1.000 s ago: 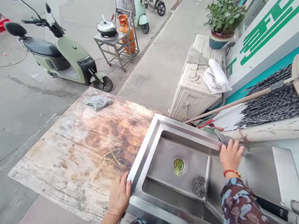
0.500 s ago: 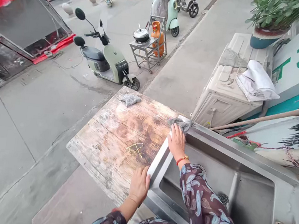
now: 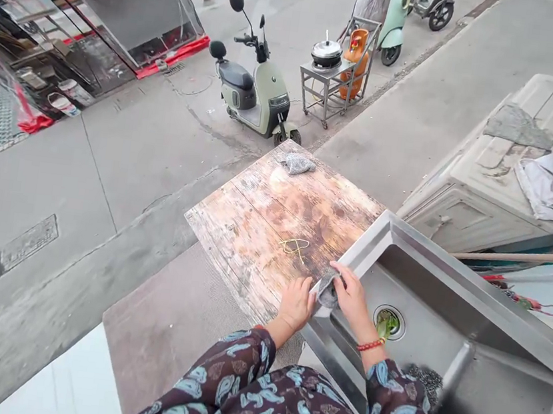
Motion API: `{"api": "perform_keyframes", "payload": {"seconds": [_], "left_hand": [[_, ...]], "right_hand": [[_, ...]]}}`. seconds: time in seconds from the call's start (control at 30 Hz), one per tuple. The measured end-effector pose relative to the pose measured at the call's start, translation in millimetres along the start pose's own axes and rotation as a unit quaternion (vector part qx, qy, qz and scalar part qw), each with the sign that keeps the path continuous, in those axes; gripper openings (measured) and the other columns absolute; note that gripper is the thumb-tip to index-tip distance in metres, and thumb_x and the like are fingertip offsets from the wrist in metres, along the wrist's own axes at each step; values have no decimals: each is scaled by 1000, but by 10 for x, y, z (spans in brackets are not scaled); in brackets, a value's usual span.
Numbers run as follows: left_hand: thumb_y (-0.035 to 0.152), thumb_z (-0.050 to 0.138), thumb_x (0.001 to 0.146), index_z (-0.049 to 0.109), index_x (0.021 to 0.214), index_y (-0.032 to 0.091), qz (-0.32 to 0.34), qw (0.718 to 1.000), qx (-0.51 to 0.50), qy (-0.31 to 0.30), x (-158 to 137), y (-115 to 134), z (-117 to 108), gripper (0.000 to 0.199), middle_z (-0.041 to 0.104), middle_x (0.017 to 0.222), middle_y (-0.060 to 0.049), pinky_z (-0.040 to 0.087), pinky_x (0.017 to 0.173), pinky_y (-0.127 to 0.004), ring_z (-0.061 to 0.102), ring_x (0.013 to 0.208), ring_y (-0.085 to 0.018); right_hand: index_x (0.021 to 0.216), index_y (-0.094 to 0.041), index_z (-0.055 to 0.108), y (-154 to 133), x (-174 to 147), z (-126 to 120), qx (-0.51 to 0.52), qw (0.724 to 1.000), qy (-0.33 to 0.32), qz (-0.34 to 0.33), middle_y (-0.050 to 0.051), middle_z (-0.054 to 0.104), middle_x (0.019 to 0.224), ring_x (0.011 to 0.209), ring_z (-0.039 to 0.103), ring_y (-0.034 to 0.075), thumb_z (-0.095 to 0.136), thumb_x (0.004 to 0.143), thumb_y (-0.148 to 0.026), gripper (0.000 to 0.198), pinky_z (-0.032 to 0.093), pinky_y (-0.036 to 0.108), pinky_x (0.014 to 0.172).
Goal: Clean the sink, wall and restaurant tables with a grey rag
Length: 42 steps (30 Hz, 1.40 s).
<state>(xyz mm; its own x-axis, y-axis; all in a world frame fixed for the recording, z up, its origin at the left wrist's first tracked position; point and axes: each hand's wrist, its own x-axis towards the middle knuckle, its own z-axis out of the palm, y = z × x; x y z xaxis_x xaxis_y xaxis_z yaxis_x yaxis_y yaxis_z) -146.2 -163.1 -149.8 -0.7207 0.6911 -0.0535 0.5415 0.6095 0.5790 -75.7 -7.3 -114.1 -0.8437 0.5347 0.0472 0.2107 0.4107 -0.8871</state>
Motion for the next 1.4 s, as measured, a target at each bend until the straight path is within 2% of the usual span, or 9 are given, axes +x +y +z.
{"api": "perform_keyframes", "payload": {"seconds": [0.13,0.27,0.4,0.7,0.8,0.9,1.1,1.23,1.4], "left_hand": [[22,48,89,59,118,17,-29,994,-106,13,-46,-70,-18,32,62,113,-15,44,101,-51,56,110,-29],[19,56,83,57,125,16,-44,985,-165,-4,-297,-382,-145,42,60,120,-15,48,100,-44,59,107,-25],[30,50,91,47,138,14,-108,972,-207,-10,-578,-876,-398,50,55,121,-17,51,91,-44,61,89,-20],[34,52,85,53,128,14,-164,948,-266,58,-922,-1826,-1386,47,62,100,-8,55,76,-39,64,73,-17],[35,52,85,53,127,15,-206,929,-298,80,-1118,-2074,-1606,47,63,96,-6,55,70,-37,68,69,-18],[36,52,86,52,127,16,-254,905,-329,92,-1273,-2238,-1712,46,62,95,-5,55,65,-34,71,70,-18],[35,48,89,49,129,16,-283,892,-341,94,-1254,-2367,-1754,44,63,100,-7,55,64,-31,72,72,-17],[35,48,90,49,133,16,-296,897,-309,110,-1057,-2530,-1766,46,65,105,-9,56,73,-35,71,78,-18],[26,50,87,56,127,14,-297,916,-220,157,-629,-2665,-1812,42,62,117,-15,51,97,-48,64,103,-26]], "right_hand": [[140,-20,57,58,-394,441,-193,976,-18,-95,11,52,150,145,36,30,36,100,-31,47,37,58,117],[149,-25,47,39,-1033,598,-280,956,-32,-81,7,47,154,142,38,27,32,101,-26,50,41,51,114],[145,-24,51,94,-1420,394,-329,944,-1,-7,8,52,148,135,45,26,30,101,-27,49,40,50,114],[115,-25,71,284,-2375,-133,-308,907,198,210,15,71,115,111,64,35,37,85,-47,50,48,56,101],[105,-25,74,25,-2168,22,-195,912,237,273,13,75,96,92,70,35,47,78,-55,48,55,52,86],[107,-22,73,-506,-1655,410,-52,942,242,226,10,76,96,92,70,31,53,78,-59,51,58,44,82],[131,-20,59,-1406,-503,1191,136,983,78,98,11,72,120,102,70,25,44,92,-53,53,59,41,86],[133,-18,58,-1314,3,1463,-21,997,-58,50,14,69,128,117,65,27,43,94,-43,50,50,49,104],[144,-18,51,-1094,514,1836,-203,965,-113,-119,14,56,146,136,50,27,40,98,-35,50,39,50,116]]}}
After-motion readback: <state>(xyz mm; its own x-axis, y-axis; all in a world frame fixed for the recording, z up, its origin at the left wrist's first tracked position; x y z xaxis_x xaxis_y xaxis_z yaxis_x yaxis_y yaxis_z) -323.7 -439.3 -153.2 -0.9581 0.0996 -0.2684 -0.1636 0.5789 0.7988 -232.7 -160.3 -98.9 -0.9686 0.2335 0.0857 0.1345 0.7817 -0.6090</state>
